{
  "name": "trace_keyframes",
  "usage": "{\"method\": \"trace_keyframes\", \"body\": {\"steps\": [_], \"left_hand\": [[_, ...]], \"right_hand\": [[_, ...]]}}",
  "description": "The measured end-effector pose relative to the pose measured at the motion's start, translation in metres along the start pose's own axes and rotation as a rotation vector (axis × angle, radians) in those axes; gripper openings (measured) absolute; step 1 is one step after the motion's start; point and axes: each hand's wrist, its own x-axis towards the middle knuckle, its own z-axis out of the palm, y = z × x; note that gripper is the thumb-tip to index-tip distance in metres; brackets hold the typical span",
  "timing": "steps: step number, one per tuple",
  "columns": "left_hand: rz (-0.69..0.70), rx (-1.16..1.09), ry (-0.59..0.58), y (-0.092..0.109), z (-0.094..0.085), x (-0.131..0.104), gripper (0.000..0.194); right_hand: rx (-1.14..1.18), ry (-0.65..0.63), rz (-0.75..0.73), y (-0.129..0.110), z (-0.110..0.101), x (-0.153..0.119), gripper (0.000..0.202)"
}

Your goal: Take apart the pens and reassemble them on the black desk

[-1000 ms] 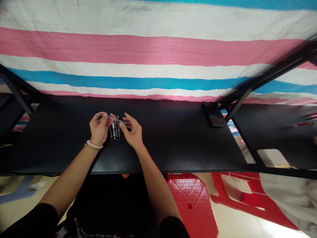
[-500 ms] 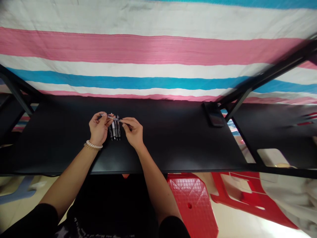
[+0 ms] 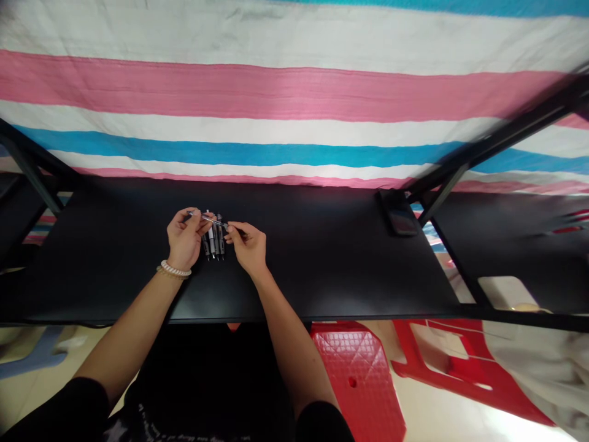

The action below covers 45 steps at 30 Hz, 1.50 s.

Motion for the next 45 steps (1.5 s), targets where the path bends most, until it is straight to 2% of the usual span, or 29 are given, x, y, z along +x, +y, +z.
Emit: {"method": "trace_keyframes", "body": {"steps": [4,10,15,17,22,27,29,31,33,35,39,42,45], "left_hand": [[0.041,-0.004,0.075,-0.001,-0.003,0.004,0.042],[0.07,-0.025,0.179,0.0,-0.006,0.007,0.038],[-0.031,-0.005,0.032,-0.002,-0.003,0.002,0.039],[-0.042,-0.012,0.011,-0.003,-0.001,0.001,0.04],[-0.059,-0.036,0.005,0.0,0.001,-0.002,0.04],[-0.068,-0.031,0.014,0.002,0.003,-0.003,0.041],[-0.051,-0.042,0.037,0.003,0.003,-0.003,0.044],[-0.046,-0.055,0.047,0.003,0.003,-0.002,0.044],[-0.053,-0.061,0.046,0.003,0.003,-0.001,0.043],[-0.058,-0.063,0.043,0.002,0.002,-0.001,0.042],[-0.046,-0.069,0.054,0.002,0.001,-0.001,0.042],[-0.051,-0.06,0.05,0.002,0.001,0.0,0.039],[-0.039,-0.056,0.055,0.002,0.0,0.001,0.036]], "right_hand": [[-0.014,0.092,-0.101,-0.003,-0.003,0.001,0.029],[-0.003,0.128,-0.054,-0.003,-0.003,0.0,0.033],[-0.003,0.096,-0.049,-0.003,0.001,-0.002,0.027],[-0.003,0.092,-0.058,-0.002,0.001,-0.002,0.023],[-0.054,0.081,-0.131,0.003,0.003,-0.004,0.02],[-0.083,0.043,-0.048,0.004,0.003,-0.004,0.035],[-0.109,0.039,-0.111,0.003,0.003,-0.004,0.039],[-0.143,0.037,-0.148,0.004,0.001,-0.003,0.034],[-0.148,0.012,-0.091,0.005,0.001,-0.002,0.027],[-0.143,-0.013,-0.027,0.005,0.0,-0.002,0.033],[-0.139,-0.012,-0.069,0.004,0.001,-0.003,0.04],[-0.134,-0.063,-0.004,0.003,0.0,-0.004,0.039],[-0.138,-0.047,-0.014,0.002,0.0,-0.004,0.041]]}}
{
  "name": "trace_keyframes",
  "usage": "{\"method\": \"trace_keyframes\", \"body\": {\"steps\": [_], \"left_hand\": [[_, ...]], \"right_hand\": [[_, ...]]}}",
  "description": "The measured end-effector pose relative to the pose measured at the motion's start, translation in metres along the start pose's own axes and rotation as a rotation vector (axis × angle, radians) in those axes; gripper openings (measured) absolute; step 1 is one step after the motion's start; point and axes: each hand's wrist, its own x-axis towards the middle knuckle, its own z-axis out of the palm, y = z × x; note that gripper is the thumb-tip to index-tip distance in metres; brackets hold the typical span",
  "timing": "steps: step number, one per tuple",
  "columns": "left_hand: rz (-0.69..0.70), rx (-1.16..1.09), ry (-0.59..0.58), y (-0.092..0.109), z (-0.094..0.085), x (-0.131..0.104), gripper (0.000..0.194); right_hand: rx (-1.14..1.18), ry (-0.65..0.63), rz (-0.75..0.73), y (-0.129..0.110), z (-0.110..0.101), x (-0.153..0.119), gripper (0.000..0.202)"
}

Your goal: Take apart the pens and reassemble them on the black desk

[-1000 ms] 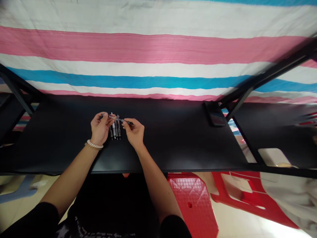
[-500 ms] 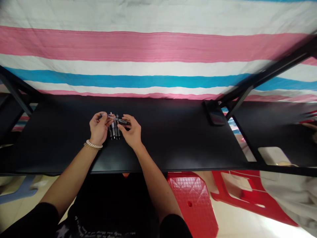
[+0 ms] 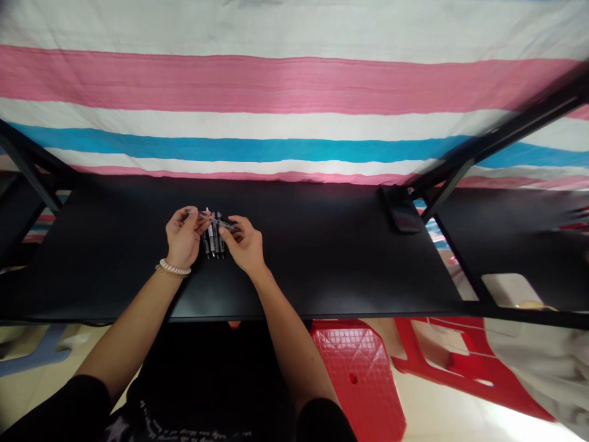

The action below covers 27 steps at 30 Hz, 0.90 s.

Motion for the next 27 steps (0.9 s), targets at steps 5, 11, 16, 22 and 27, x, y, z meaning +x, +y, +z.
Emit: {"method": "trace_keyframes", "body": {"steps": [5,11,16,22,27], "left_hand": [[0.001,-0.009,0.014,-0.0006,-0.0004,0.001,0.035],[-0.024,-0.004,0.021,0.0007,0.0004,-0.0001,0.033],[-0.025,0.0,0.022,0.0018,0.0012,-0.0007,0.034],[-0.021,0.028,0.022,0.0013,0.001,-0.0005,0.033],[-0.018,0.034,-0.005,0.0007,0.0,-0.0004,0.033]], "right_hand": [[0.008,-0.025,-0.008,0.0006,-0.0004,0.0014,0.037],[-0.022,-0.084,-0.007,0.0017,-0.0019,0.0009,0.037],[-0.083,-0.072,-0.065,0.0065,-0.002,0.0001,0.034],[-0.118,-0.07,-0.08,0.0043,-0.0026,-0.0004,0.037],[-0.154,-0.119,-0.051,-0.0002,-0.0034,-0.001,0.039]]}}
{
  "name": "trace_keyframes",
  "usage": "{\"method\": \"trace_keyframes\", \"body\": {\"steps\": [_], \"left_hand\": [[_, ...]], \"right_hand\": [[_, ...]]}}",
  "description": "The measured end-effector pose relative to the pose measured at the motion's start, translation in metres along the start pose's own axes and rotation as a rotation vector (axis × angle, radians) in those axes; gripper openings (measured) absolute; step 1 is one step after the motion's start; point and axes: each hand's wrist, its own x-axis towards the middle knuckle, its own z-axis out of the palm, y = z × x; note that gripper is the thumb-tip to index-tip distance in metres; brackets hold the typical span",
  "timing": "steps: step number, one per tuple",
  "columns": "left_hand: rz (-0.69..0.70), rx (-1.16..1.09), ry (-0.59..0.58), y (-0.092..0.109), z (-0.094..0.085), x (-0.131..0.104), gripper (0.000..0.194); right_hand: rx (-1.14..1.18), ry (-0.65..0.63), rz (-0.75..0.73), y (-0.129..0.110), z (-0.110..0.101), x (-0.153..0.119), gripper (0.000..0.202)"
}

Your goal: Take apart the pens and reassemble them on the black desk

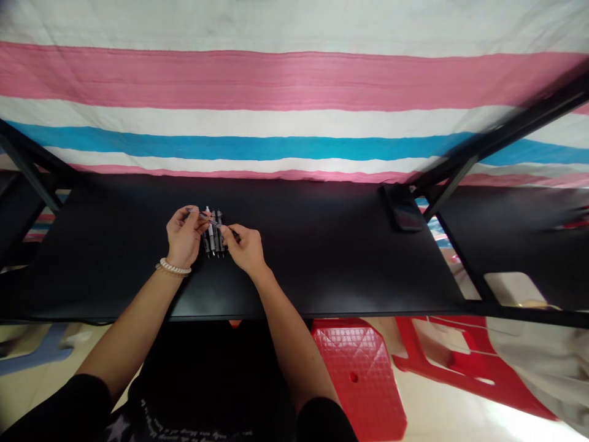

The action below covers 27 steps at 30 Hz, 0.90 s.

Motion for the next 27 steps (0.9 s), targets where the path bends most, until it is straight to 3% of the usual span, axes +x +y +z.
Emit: {"method": "trace_keyframes", "body": {"steps": [4,11,20,27], "left_hand": [[0.019,0.015,0.004,-0.0009,-0.0012,0.0007,0.032],[0.016,0.032,0.003,-0.0013,-0.0025,0.0001,0.036],[-0.033,0.016,-0.1,0.0042,-0.0016,-0.0027,0.044],[-0.064,-0.014,-0.183,0.0079,-0.0029,-0.0035,0.04]], "right_hand": [[0.028,0.053,-0.056,0.0009,0.0011,-0.0006,0.036],[-0.017,0.003,-0.018,0.0002,-0.0014,0.0002,0.038],[-0.198,0.046,-0.035,-0.0024,-0.0038,-0.0006,0.054],[-0.187,0.044,-0.064,-0.0059,-0.0059,0.0008,0.064]]}}
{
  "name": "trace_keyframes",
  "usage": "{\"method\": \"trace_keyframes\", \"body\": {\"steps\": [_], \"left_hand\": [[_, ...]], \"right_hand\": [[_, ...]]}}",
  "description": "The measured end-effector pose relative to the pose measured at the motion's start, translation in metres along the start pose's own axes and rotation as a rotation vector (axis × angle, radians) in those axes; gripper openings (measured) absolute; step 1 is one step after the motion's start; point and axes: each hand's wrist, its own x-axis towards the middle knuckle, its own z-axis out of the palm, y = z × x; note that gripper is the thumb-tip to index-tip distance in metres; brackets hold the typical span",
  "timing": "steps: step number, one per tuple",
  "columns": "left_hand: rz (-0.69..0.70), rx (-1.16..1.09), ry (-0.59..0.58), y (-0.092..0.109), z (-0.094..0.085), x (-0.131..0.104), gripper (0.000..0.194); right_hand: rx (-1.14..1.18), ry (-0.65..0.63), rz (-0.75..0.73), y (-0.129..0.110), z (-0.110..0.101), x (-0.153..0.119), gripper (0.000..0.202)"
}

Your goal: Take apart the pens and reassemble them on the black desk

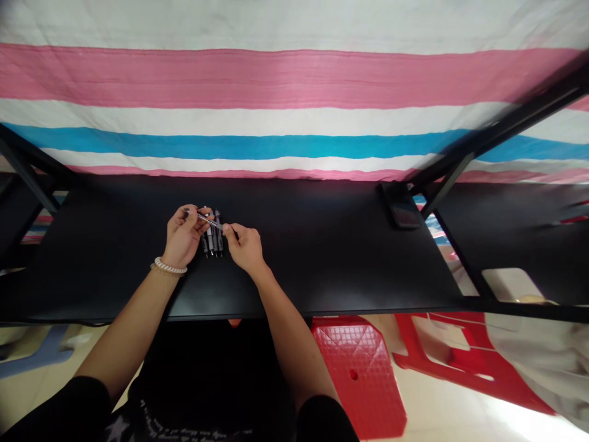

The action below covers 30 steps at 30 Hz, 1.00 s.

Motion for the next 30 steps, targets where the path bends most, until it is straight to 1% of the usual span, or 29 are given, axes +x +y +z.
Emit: {"method": "trace_keyframes", "body": {"steps": [3,6,8,12,13,14,17,18,19,21,23,24,28,30], "left_hand": [[-0.002,-0.012,-0.047,0.0012,0.0013,-0.0013,0.038],[0.009,0.001,-0.05,0.0008,0.003,-0.002,0.038],[0.016,0.01,-0.031,-0.0005,0.0037,-0.0019,0.039],[0.048,0.013,0.028,-0.0034,0.0047,-0.0016,0.04],[0.052,0.016,0.039,-0.0037,0.005,-0.0017,0.04],[0.051,0.02,0.043,-0.0038,0.0053,-0.0019,0.04],[0.043,0.037,0.024,-0.0035,0.0061,-0.0025,0.04],[0.047,0.039,0.02,-0.0035,0.0062,-0.0026,0.041],[0.055,0.039,0.024,-0.0035,0.0062,-0.0025,0.041],[0.075,0.035,0.057,-0.004,0.0056,-0.0019,0.04],[0.085,0.027,0.094,-0.0048,0.0046,-0.001,0.039],[0.084,0.024,0.106,-0.0053,0.004,-0.0005,0.038],[0.07,0.003,0.108,-0.0064,0.0024,0.0004,0.038],[0.074,0.0,0.102,-0.0063,0.0023,0.0002,0.038]], "right_hand": [[0.053,-0.021,0.073,-0.0011,0.0008,-0.0006,0.071],[0.086,-0.02,0.104,-0.0002,0.003,-0.0014,0.07],[0.098,-0.016,0.093,0.0003,0.0043,-0.0017,0.065],[0.106,0.004,0.009,-0.0009,0.0048,-0.0019,0.045],[0.097,0.0,-0.003,-0.0013,0.0045,-0.002,0.042],[0.085,-0.011,-0.003,-0.0015,0.0042,-0.0021,0.042],[0.065,-0.066,0.037,-0.0009,0.0041,-0.0025,0.053],[0.072,-0.073,0.045,-0.0003,0.0046,-0.0026,0.051],[0.082,-0.065,0.046,0.0004,0.0053,-0.0027,0.045],[0.104,-0.02,0.031,0.0018,0.0068,-0.0026,0.033],[0.124,0.022,0.021,0.0032,0.0079,-0.0023,0.03],[0.135,0.02,0.026,0.0038,0.0082,-0.0021,0.028],[0.17,-0.041,0.06,0.0063,0.0084,-0.0015,0.032],[0.175,-0.036,0.058,0.0072,0.0084,-0.0014,0.033]]}}
